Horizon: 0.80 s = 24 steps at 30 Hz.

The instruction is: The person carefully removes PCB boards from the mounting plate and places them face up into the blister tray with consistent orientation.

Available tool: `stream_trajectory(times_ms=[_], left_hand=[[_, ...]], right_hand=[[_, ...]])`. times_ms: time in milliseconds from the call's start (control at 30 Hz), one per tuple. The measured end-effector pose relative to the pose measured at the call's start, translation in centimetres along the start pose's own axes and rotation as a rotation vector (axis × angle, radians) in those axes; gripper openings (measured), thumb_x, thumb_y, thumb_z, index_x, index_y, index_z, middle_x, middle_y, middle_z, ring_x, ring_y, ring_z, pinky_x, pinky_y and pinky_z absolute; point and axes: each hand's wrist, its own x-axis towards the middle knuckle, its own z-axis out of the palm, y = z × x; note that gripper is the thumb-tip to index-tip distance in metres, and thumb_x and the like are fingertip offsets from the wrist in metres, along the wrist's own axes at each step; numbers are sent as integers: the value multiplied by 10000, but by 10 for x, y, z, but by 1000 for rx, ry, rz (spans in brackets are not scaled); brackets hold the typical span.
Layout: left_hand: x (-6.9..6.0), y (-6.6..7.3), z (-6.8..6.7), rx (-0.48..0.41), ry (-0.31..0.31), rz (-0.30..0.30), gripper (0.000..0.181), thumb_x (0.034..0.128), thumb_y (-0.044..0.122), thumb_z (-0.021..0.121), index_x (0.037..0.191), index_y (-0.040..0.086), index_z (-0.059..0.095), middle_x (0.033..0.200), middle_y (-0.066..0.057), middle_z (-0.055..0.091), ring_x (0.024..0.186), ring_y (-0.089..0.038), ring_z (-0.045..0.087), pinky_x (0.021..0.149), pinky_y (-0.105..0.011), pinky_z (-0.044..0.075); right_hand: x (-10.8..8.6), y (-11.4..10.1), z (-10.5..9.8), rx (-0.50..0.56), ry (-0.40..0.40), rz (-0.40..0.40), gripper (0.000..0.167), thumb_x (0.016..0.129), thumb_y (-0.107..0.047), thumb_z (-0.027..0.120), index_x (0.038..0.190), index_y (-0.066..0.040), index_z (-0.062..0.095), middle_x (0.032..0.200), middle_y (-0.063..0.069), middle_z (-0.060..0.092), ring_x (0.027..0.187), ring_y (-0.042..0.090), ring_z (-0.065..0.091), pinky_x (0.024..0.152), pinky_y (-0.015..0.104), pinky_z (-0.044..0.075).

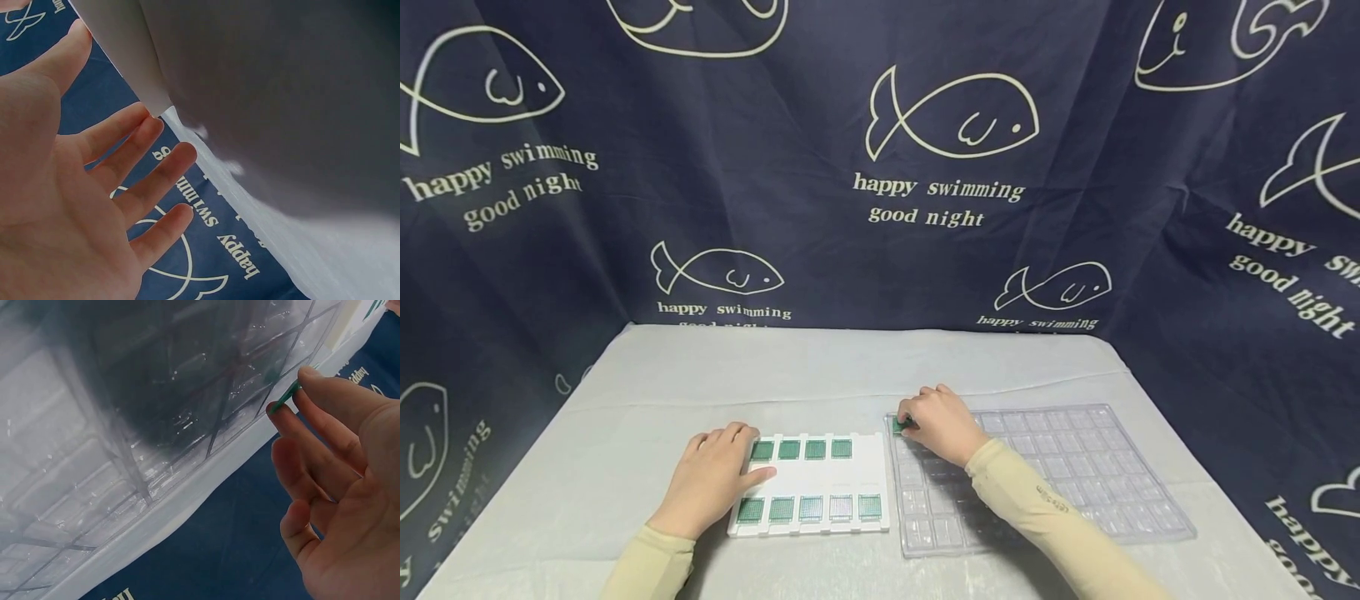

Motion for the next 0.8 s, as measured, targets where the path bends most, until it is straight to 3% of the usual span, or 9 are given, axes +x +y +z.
stream_trajectory(times_ms=[800], left_hand=[[1,-1,1,-7,-6,-6,563,848,472,783,1238,90,643,1246,-107,672,1141,-348,656,1034,-564,464]], right_hand=[[3,7,7,22,-31,13,191,788,-219,867,951,-165,783,931,-48,794,818,161,650,718,274,443]])
